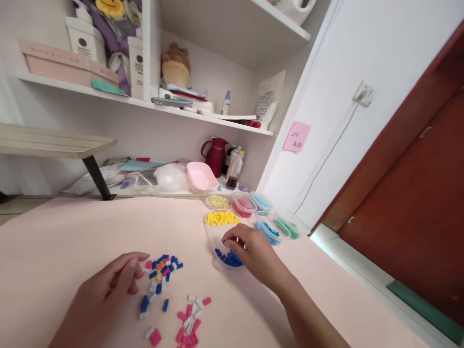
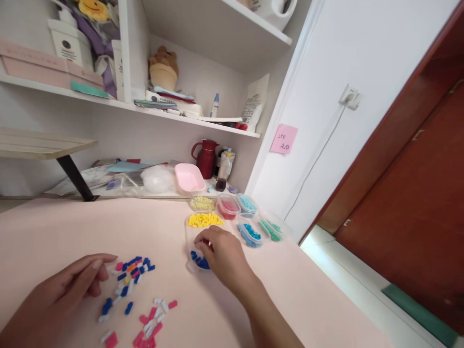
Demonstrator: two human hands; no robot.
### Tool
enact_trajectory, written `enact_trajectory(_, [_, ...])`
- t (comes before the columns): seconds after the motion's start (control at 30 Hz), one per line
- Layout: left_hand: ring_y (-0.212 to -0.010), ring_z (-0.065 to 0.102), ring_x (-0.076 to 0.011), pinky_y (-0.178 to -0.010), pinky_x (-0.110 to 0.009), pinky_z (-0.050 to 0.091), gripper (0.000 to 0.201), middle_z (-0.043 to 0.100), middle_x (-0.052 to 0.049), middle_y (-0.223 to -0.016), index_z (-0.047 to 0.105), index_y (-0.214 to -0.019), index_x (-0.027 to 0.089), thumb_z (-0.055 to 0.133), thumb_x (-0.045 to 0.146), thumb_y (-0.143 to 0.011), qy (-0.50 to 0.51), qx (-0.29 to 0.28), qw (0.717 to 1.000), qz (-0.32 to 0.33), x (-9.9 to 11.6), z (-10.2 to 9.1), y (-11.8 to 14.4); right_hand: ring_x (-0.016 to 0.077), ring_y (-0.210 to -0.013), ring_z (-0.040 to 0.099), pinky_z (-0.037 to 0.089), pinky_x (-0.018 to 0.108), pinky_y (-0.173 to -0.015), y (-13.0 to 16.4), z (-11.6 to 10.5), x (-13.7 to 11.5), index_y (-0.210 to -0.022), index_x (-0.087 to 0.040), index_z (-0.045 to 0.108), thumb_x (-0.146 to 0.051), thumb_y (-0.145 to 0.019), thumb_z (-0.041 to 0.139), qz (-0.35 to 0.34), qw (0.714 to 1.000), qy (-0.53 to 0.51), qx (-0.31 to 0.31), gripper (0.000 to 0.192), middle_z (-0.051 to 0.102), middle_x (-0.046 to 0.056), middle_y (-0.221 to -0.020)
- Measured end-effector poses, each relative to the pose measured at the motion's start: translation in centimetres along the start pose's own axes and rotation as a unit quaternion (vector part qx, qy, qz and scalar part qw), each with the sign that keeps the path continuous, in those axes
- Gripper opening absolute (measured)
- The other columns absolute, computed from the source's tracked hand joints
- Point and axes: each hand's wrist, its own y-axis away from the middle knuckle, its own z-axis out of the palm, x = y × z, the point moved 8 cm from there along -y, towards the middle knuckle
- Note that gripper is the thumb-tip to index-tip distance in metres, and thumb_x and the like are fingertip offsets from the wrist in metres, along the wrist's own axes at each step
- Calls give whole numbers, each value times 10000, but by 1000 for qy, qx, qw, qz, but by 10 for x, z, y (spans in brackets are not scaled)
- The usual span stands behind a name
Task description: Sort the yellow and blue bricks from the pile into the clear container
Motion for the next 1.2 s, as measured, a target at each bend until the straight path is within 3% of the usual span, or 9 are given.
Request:
enact_trajectory(0.13, [-667,660,-190,-656,-295,532,491,697,12,-741,681,-953,286,406,666,-807,-6,-1,1000,0,-2,0,0,163,-760,636,418,269,-655,1,7,13,-807,-237,725,-169,-898,522,46,995,66,-61,233,692,23,-859])
enact_trajectory(0.23, [-654,658,-190,-649,-294,526,497,691,14,-711,683,-944,281,405,667,-802,-4,-1,1000,1,0,1,1,176,-803,649,432,278,-680,2,9,12,-916,-253,736,-141,-914,480,46,995,72,-53,279,697,32,-917])
enact_trajectory(0.37, [-651,652,-182,-646,-285,514,449,689,12,-717,687,-935,264,423,609,-823,13,4,1000,7,8,3,4,161,-832,643,462,272,-731,6,14,-13,-1067,-255,703,-143,-931,481,-46,999,-20,-19,284,687,35,-955])
enact_trajectory(0.57, [-598,621,-141,-622,-252,497,350,668,32,-718,688,-928,256,442,501,-887,55,1,998,24,15,5,8,145,-918,633,485,253,-830,27,59,-67,-1123,-262,679,-146,-945,486,-217,965,-130,-61,287,668,47,-1004])
enact_trajectory(0.83, [-591,607,-149,-605,-269,488,345,654,18,-707,688,-925,236,423,454,-901,77,-21,996,28,18,9,13,128,-806,646,480,220,-711,26,98,-72,-1113,-332,709,-189,-953,513,-250,958,-90,-106,291,664,26,-910])
enact_trajectory(1.07, [-595,606,-143,-609,-259,491,344,652,22,-710,686,-928,241,429,470,-906,78,-28,996,25,14,11,12,140,-831,657,482,223,-755,28,103,-82,-971,-282,734,-154,-908,551,-264,956,-57,-117,232,689,22,-890])
enact_trajectory(1.2, [-603,624,-152,-617,-254,495,376,657,25,-684,681,-918,247,423,519,-889,53,-16,998,25,11,6,10,142,-881,660,490,229,-818,21,87,-77,-1002,-264,702,-172,-917,542,-231,964,-74,-107,202,702,27,-969])
